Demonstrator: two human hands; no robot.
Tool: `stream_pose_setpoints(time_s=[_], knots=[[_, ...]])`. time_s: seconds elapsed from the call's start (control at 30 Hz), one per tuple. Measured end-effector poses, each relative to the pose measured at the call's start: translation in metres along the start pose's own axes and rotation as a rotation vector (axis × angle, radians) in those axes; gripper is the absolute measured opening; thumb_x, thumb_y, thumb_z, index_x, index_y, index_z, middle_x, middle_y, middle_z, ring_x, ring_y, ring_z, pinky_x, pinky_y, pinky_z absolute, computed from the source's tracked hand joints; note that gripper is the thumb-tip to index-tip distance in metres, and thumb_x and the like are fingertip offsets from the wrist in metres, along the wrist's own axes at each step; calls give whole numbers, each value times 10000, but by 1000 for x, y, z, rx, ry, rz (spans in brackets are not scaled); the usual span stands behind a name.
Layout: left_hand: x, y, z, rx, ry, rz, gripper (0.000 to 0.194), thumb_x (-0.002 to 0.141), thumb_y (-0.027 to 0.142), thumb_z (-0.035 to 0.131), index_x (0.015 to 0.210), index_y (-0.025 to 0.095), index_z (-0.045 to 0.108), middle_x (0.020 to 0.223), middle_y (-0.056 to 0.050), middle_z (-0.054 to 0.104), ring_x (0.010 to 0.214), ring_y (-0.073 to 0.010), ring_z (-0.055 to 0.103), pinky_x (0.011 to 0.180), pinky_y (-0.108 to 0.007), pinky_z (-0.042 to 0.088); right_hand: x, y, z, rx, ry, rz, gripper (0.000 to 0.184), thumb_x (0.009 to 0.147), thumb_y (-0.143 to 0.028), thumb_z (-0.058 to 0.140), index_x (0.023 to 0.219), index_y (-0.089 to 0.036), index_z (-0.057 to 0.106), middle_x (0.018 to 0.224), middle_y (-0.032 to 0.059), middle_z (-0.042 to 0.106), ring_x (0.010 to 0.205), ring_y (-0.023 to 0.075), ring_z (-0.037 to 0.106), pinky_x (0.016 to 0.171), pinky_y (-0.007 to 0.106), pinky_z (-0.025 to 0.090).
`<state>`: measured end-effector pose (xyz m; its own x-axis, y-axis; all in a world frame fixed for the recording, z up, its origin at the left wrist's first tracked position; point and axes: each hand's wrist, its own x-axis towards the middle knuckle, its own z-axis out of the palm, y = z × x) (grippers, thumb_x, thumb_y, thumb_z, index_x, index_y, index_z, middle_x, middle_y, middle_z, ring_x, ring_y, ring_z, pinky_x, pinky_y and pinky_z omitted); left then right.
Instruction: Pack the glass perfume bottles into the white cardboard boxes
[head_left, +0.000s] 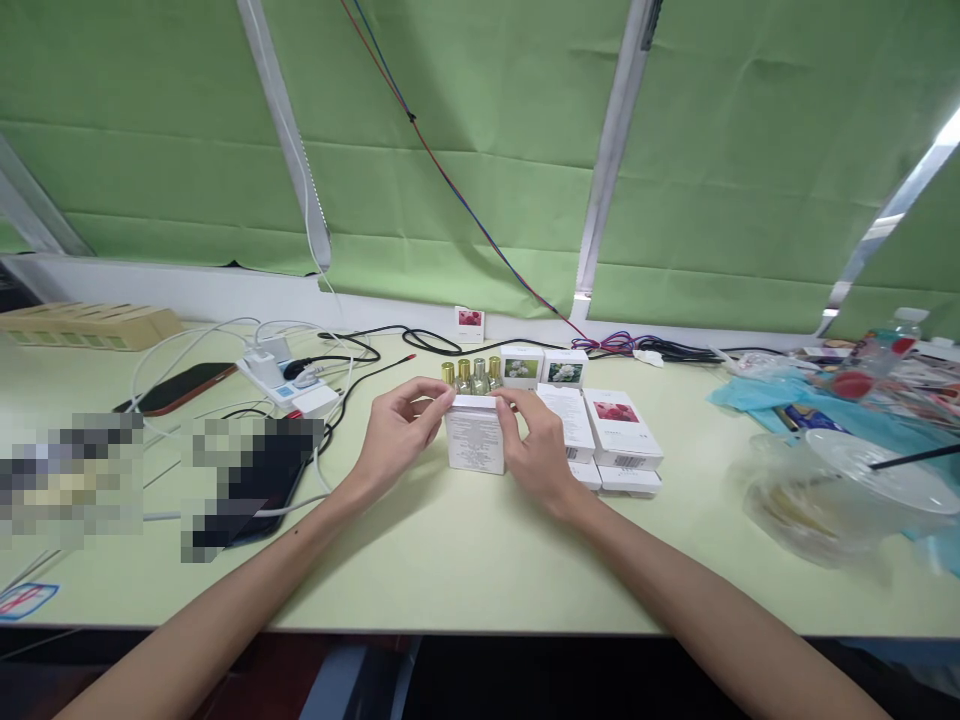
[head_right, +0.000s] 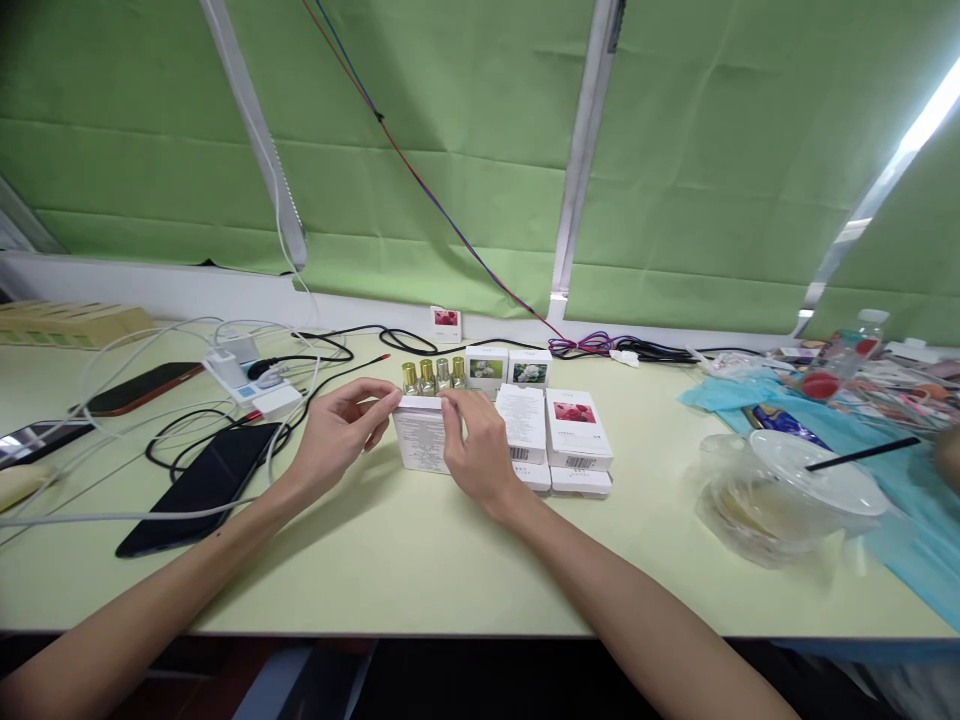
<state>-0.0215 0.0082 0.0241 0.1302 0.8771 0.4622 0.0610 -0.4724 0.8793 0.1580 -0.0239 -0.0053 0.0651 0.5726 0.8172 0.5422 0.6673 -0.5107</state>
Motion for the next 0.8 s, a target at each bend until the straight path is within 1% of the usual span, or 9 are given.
stream_pose_setpoints(time_s=[0.1, 0.17, 0.33, 0.43, 0.5, 0.8], knots=[[3, -1, -4, 25, -27, 9, 247, 798, 411, 783, 836, 172, 731, 533, 28, 548, 404, -63, 377, 374, -199, 277, 0, 1, 0, -9, -3, 2, 239, 1031, -243, 451, 1049, -212, 687, 1015, 73, 756, 968, 219, 690, 882, 369, 547], [4, -2, -7, 59, -41, 34, 239, 804, 402, 781, 848, 171, 744, 558, 16, 582, 416, -64, 384, 375, -199, 285, 0, 1, -1, -11, -9, 1, 241, 1031, -240, 450, 1051, -208, 688, 1016, 77, 756, 971, 220, 688, 883, 369, 545], [6, 1, -12, 170, -85, 111, 230, 818, 405, 768, 848, 177, 772, 740, -49, 716, 492, -84, 468, 394, -193, 328, 0, 1, -2, -14, -22, -2, 238, 1029, -240, 455, 1060, -217, 690, 1028, 73, 757, 984, 226, 686, 883, 379, 549], [7, 2, -14, 213, -100, 141, 235, 836, 415, 747, 842, 182, 778, 870, -78, 750, 549, -98, 520, 416, -193, 372, 1, 2, -1, -19, -23, -20, 239, 1030, -235, 457, 1061, -220, 693, 1028, 73, 758, 986, 226, 687, 884, 382, 553], [8, 2, -15, 235, -112, 158, 227, 847, 410, 736, 844, 187, 781, 909, -83, 752, 572, -102, 537, 431, -192, 399, 0, 3, -1, -19, -22, -31, 236, 1032, -233, 459, 1064, -223, 692, 1030, 73, 758, 989, 227, 688, 881, 384, 555], [10, 2, -19, 222, -148, 179, 191, 826, 378, 763, 813, 190, 795, 839, -71, 724, 568, -105, 543, 450, -208, 448, 0, 3, 0, -17, -22, -56, 217, 1025, -216, 477, 1062, -215, 691, 1031, 77, 757, 993, 227, 686, 887, 387, 556]])
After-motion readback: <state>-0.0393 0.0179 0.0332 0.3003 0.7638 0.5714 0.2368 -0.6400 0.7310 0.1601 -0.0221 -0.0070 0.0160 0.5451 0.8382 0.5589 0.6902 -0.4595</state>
